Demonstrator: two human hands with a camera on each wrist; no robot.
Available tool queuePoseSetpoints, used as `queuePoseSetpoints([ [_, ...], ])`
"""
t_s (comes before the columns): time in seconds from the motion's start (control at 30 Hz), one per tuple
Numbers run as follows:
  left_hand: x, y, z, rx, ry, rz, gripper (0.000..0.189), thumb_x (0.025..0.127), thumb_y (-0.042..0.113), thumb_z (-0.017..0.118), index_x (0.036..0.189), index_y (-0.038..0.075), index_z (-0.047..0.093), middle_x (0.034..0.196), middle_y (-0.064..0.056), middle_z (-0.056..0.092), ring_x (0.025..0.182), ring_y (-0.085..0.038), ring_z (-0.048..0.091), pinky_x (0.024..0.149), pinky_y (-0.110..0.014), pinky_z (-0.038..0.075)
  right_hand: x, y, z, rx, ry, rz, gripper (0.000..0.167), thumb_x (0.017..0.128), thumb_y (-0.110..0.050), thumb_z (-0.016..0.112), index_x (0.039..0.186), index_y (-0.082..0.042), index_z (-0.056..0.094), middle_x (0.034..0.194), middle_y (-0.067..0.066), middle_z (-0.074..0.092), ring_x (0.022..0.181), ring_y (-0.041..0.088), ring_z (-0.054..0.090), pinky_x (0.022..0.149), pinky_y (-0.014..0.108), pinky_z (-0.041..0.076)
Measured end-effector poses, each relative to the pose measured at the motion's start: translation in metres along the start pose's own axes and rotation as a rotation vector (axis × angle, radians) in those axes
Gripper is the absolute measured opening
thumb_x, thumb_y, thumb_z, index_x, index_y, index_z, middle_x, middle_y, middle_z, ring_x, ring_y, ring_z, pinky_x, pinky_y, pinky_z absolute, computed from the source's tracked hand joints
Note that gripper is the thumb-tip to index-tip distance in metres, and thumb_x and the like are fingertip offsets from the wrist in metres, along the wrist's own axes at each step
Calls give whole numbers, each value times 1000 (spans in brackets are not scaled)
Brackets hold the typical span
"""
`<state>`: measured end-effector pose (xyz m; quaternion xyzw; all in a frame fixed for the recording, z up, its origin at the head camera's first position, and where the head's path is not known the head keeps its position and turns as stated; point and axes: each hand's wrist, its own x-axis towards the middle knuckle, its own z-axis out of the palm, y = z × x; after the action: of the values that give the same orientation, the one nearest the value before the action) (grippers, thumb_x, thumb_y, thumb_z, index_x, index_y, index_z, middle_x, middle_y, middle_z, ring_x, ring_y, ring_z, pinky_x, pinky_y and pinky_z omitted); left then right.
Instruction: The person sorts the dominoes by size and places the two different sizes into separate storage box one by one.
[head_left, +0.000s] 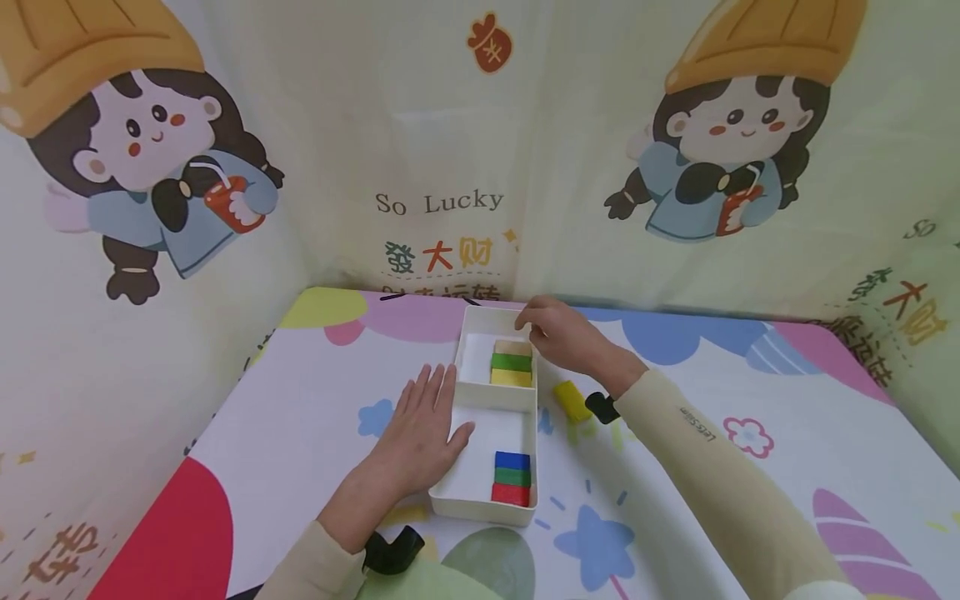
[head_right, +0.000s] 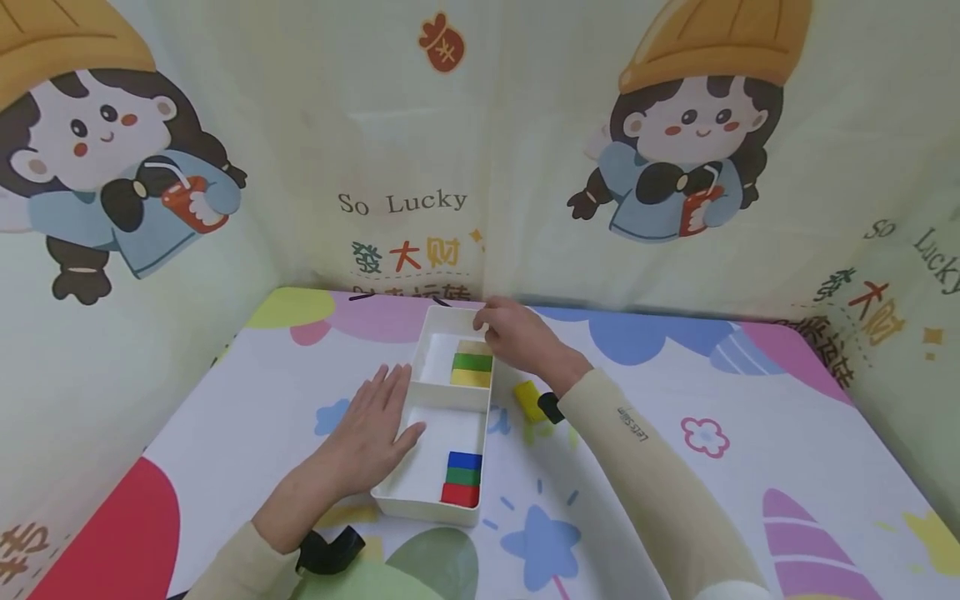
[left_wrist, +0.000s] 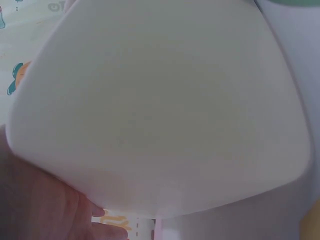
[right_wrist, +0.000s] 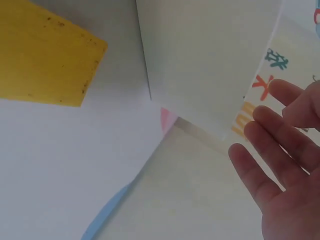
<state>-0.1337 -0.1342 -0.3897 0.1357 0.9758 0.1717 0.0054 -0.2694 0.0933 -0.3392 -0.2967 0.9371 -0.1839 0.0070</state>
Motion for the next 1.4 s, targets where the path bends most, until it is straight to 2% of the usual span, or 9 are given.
queuePoseSetpoints([
  [0.23, -1, -2, 2, -10, -1, -6, 80, 101, 44, 48, 158, 2, 13, 165, -20, 18, 155, -38, 7, 124, -56, 11, -21, 3, 1, -10, 88, -83, 27, 95, 2, 51, 112, -5, 71, 114, 12, 64, 98, 26, 59, 89, 40, 55],
  [0.57, -2, -2, 2, -11, -8, -6, 79, 101, 44, 47, 159, 2, 12, 165, -21, 16, 155, -37, 6, 124, -56, 11, -53, 9, 14, 22, 170, -87, 24, 95, 0, 54, 112, -5, 70, 115, 10, 65, 98, 25, 61, 89, 40, 56],
  [0.93, -1, -3, 3, 3, -17, -7, 80, 102, 45, 46, 158, 1, 11, 165, -21, 16, 155, -37, 5, 124, -56, 11, -86, 14, 36, 120, 214, 11, 24, 93, 0, 56, 112, -3, 70, 113, 10, 65, 100, 29, 62, 85, 43, 54],
  [1.2, -1, -2, 3, 1, -9, 0, 79, 102, 44, 46, 159, 2, 11, 165, -21, 16, 155, -38, 6, 124, -56, 11, -101, 13, 44, 118, 184, 208, 26, 93, -12, 63, 118, -6, 67, 121, 14, 60, 115, 32, 54, 97, 49, 53],
  [1.4, 0, -2, 1, 5, -7, 8, 79, 102, 44, 46, 159, 2, 10, 165, -20, 16, 155, -37, 6, 125, -55, 10, -105, 19, 51, 86, 118, 190, 31, 91, -14, 67, 121, -9, 65, 123, 15, 56, 110, 30, 55, 97, 48, 53],
])
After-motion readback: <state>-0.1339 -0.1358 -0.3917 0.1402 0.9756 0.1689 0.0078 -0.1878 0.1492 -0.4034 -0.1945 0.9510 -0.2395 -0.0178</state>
